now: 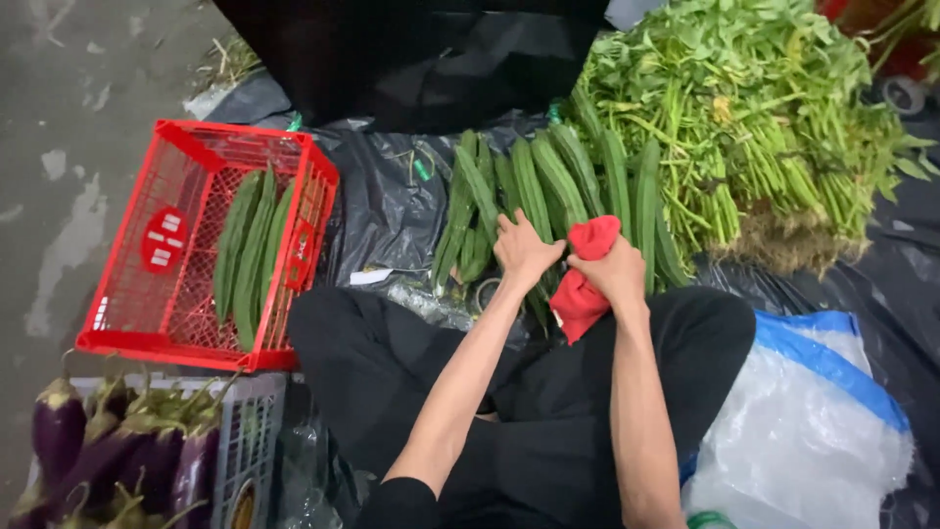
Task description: Cleaning and polishing long green vegetables using a red cloth while sitting on the floor.
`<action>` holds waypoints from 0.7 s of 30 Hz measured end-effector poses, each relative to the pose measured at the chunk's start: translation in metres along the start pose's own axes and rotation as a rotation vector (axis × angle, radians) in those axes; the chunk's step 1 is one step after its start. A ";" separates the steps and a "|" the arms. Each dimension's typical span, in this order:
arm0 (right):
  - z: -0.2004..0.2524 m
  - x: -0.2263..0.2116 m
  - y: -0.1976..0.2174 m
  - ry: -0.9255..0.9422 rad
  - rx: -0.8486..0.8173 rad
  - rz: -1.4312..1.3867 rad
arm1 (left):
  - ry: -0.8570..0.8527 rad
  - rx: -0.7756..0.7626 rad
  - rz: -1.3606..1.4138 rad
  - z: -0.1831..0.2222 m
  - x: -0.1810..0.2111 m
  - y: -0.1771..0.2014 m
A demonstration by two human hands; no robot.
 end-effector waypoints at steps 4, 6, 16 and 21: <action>0.007 -0.004 0.002 -0.078 -0.080 0.013 | 0.012 -0.102 0.154 0.004 -0.007 0.024; 0.006 -0.008 -0.001 -0.088 -0.108 0.024 | 0.021 -0.149 0.174 -0.021 -0.037 0.010; 0.015 -0.029 -0.040 0.038 -0.293 0.043 | -0.076 -0.101 0.618 0.015 -0.043 0.010; 0.017 -0.025 -0.040 0.073 -0.321 -0.043 | 0.024 -0.078 0.507 0.030 -0.011 0.027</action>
Point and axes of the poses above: each hand's wrist, its own z-axis away from the middle knuckle, its own y-axis out of the back of the hand, x = y × z, the point moved 9 cm from there along -z, towards the middle knuckle, and after that the axes turned 8 degrees about -x, right-handed, at the moved point
